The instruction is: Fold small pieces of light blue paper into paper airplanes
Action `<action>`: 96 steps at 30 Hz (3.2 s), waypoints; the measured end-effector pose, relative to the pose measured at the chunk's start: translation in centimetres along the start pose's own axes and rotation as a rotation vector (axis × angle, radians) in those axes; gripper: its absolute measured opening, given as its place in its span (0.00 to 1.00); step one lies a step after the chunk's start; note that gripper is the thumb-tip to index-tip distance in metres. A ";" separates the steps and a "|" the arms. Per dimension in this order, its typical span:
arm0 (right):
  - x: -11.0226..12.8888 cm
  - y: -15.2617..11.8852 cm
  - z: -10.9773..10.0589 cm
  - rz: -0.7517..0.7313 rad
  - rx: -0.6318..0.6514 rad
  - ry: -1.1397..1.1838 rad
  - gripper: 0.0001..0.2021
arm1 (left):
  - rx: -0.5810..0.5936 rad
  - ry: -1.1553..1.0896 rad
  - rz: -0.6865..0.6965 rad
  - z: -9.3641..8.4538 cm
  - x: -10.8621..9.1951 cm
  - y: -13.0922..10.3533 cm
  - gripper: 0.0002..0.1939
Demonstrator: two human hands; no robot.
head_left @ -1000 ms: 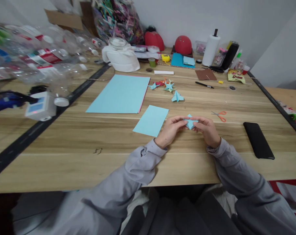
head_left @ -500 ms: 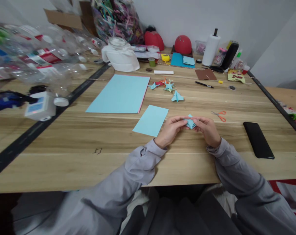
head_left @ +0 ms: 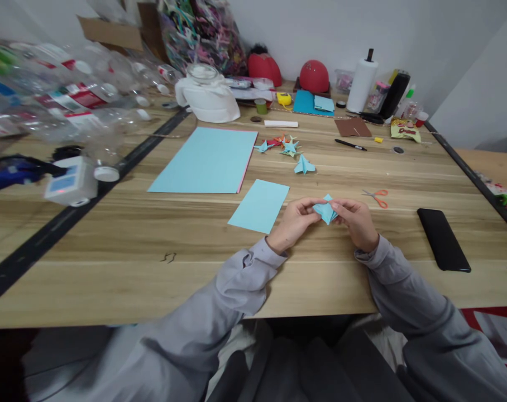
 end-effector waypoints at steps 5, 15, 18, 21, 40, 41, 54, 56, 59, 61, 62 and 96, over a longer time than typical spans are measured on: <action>0.2 -0.2 0.3 -0.007 0.042 0.004 0.18 | 0.009 0.015 0.071 0.4 -0.7 0.1 0.22; 1.0 -0.5 0.9 -0.054 0.098 0.002 0.20 | -0.022 0.061 0.073 -0.1 -0.5 0.2 0.14; 1.1 -0.6 1.0 -0.064 0.104 -0.031 0.21 | -0.054 0.044 0.060 -0.3 -0.6 0.2 0.14; 0.9 -0.4 0.9 -0.047 0.096 -0.053 0.22 | -0.073 0.041 0.072 -0.5 -0.8 0.2 0.19; 0.8 -0.2 0.3 -0.074 0.061 0.000 0.20 | -0.011 -0.036 -0.042 0.3 -0.5 -0.2 0.21; 0.7 -0.2 0.3 -0.072 0.064 -0.011 0.20 | -0.013 -0.019 -0.039 0.3 -0.5 -0.2 0.20; 0.5 -0.2 0.7 -0.181 0.093 -0.137 0.14 | -0.104 0.216 0.143 -0.7 -0.8 0.1 0.10; 0.5 -0.1 0.6 -0.217 0.062 -0.165 0.10 | -0.106 0.282 0.155 -0.6 -1.1 -0.1 0.09; 0.9 -0.3 0.2 -0.259 0.000 -0.211 0.06 | -0.106 0.338 0.191 -0.6 -1.6 -0.2 0.07; 1.2 -0.4 -0.1 -0.273 -0.038 -0.237 0.06 | -0.102 0.346 0.226 -0.6 -2.0 -0.2 0.06; 1.3 -0.5 -0.2 -0.284 -0.053 -0.245 0.06 | -0.101 0.349 0.243 -0.6 -2.1 -0.2 0.05; -0.2 -0.2 1.4 -0.211 0.119 -0.386 0.09 | 0.024 0.434 0.391 0.4 -3.7 -0.4 0.06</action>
Point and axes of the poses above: each hand's wrist, its own y-axis towards the middle knuckle, its own z-axis out of the palm, x = y × z, the point moved 8 cm from there along y, towards the middle knuckle, and after that the axes turned 6 degrees about z, right-handed, at the moved point
